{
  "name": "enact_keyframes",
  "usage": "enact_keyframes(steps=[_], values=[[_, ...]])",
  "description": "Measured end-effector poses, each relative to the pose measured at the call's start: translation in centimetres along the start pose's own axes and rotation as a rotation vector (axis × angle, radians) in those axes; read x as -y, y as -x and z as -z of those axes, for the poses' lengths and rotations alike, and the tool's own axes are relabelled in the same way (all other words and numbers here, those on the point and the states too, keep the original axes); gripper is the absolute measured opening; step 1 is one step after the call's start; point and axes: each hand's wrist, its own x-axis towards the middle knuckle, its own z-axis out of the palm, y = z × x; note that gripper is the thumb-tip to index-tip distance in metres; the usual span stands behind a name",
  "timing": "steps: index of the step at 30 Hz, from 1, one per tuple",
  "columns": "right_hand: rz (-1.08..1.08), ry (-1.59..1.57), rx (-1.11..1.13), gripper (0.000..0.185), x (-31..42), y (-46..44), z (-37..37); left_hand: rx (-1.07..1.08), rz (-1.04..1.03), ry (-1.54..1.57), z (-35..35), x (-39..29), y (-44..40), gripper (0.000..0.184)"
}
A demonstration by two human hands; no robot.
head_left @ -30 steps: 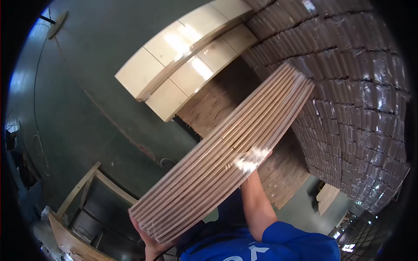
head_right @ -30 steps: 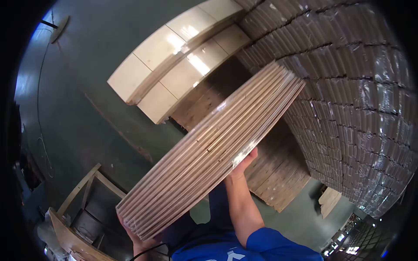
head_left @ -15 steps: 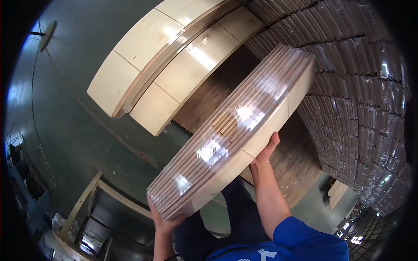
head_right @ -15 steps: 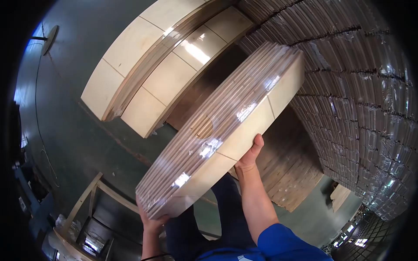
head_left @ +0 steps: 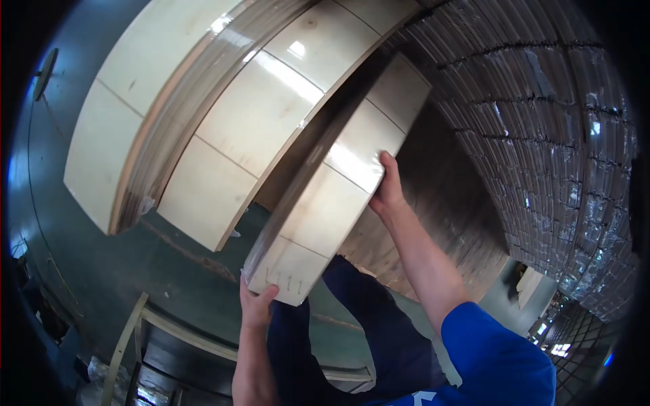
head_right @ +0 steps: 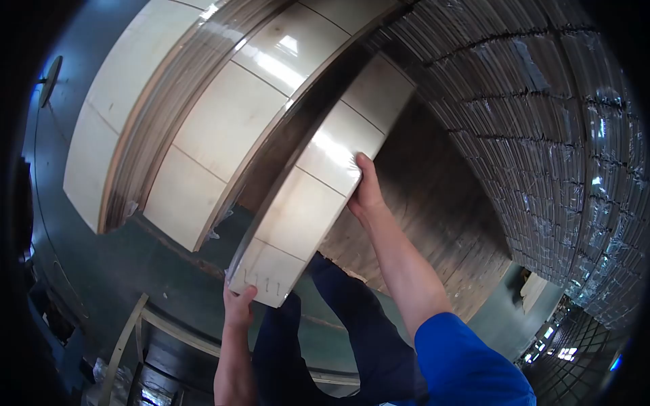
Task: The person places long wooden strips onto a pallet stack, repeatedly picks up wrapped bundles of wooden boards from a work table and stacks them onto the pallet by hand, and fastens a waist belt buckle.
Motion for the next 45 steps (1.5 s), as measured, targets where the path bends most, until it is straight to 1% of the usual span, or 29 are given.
enact_keyframes(steps=[2,3,5,7,8,11,15,16,17,18,19,23,25,26,27,28,29,30,31,32,33,34,35,36,37,39,40,43,45], values=[[0.021,0.066,-0.048,0.059,0.2,-1.9,-0.3,0.029,0.03,0.017,-0.3,0.0,-2.1,0.07],[-0.012,0.107,-0.025,0.06,0.7,-2.5,-0.7,0.042,0.048,0.021,-0.2,0.0,-3.0,0.069],[-0.043,0.335,-0.214,0.064,1.9,-2.9,-1.6,0.017,0.051,-0.003,0.0,0.5,-5.3,0.064],[-0.012,0.441,-0.226,0.065,1.4,-3.2,-1.6,-0.022,0.081,0.004,0.6,1.0,-7.8,0.063],[0.018,0.412,-0.198,0.067,0.8,-3.5,-1.5,0.029,0.019,-0.034,1.6,1.7,-8.0,0.059],[0.123,0.386,-0.247,0.074,-0.5,-4.7,-1.6,-0.052,0.062,0.487,1.4,1.4,-8.6,0.072],[0.148,0.247,-0.187,0.073,0.2,-5.1,-2.8,-0.102,0.045,0.671,-2.9,0.4,-11.7,0.077],[0.141,0.226,-0.169,0.072,0.7,-5.3,-3.4,-0.131,0.022,0.671,-3.8,-0.2,-11.3,0.068],[0.141,0.202,-0.152,0.071,1.5,-5.7,-4.3,-0.123,0.016,0.625,-4.1,-0.7,-12.0,0.066],[0.087,0.172,-0.177,0.07,2.2,-6.0,-4.8,-0.121,0.02,0.577,-4.1,-1.0,-12.3,0.064],[0.107,0.211,-0.199,0.071,2.0,-6.0,-4.8,-0.115,0.024,0.53,-4.2,-1.3,-12.5,0.063],[0.183,0.297,-0.253,0.076,1.5,-6.8,-5.1,-0.023,-0.037,0.496,-4.3,-1.2,-13.1,0.062],[0.178,0.366,-0.288,0.076,1.5,-6.3,-5.6,-0.068,0.106,0.661,-4.7,-2.0,-12.7,0.062],[0.146,0.486,-0.366,0.076,1.9,-6.1,-5.3,-0.144,0.099,0.58,-4.8,-2.1,-12.8,0.061],[0.119,0.462,-0.331,0.077,2.3,-6.1,-4.1,-0.246,0.085,0.504,-4.6,-2.0,-12.7,0.061],[0.073,0.44,-0.281,0.078,2.8,-6.2,-3.4,-0.319,0.127,0.401,-3.1,-0.7,-13.0,0.063],[-0.001,0.518,-0.225,0.079,3.3,-5.1,-3.9,-0.45,0.145,0.058,-0.5,1.0,-13.1,0.066],[-0.04,0.594,-0.217,0.081,3.9,-3.4,-4.0,-0.437,0.124,0.285,-0.7,-2.1,-10.9,0.065],[0.018,0.651,-0.227,0.075,3.9,-1.0,-4.3,-0.543,-0.039,0.136,1.8,0.0,-7.6,0.052],[-0.199,0.556,0.064,0.052,4.3,1.0,0.2,-0.665,-0.185,-0.031,3.9,2.0,-3.7,0.041],[-0.427,0.494,0.348,0.039,4.6,2.3,4.8,-0.394,-0.082,0.141,3.7,-0.1,2.9,0.034],[-0.327,0.885,-0.019,0.032,2.3,8.8,-0.3,-0.455,-0.16,0.157,2.4,-0.6,7.8,0.032],[-0.371,1.055,-0.069,0.035,0.4,12.9,-2.8,-0.536,-0.236,0.171,1.5,-1.1,12.7,0.03],[-0.499,1.256,0.143,0.028,-0.5,15.9,-3.8,-0.543,-0.195,0.12,1.5,-2.5,18.9,0.03],[-0.642,1.323,0.292,0.029,-1.9,16.8,-2.9,-0.531,-0.17,0.071,1.6,-4.2,24.3,0.032],[-0.718,1.43,0.435,0.03,-5.3,24.7,-9.8,-0.558,-0.207,0.081,2.1,-4.9,33.8,0.036],[-0.789,1.436,0.538,0.028,-7.3,26.9,-11.4,-0.566,-0.223,0.078,2.7,-4.8,38.3,0.038],[-0.821,1.462,0.855,0.033,-12.6,36.4,-19.1,-0.62,-0.479,0.253,4.9,-2.5,51.0,0.039],[-0.781,1.356,1.081,0.039,-16.5,42.9,-24.2,-0.696,-0.643,0.439,6.9,0.9,58.0,0.039]])
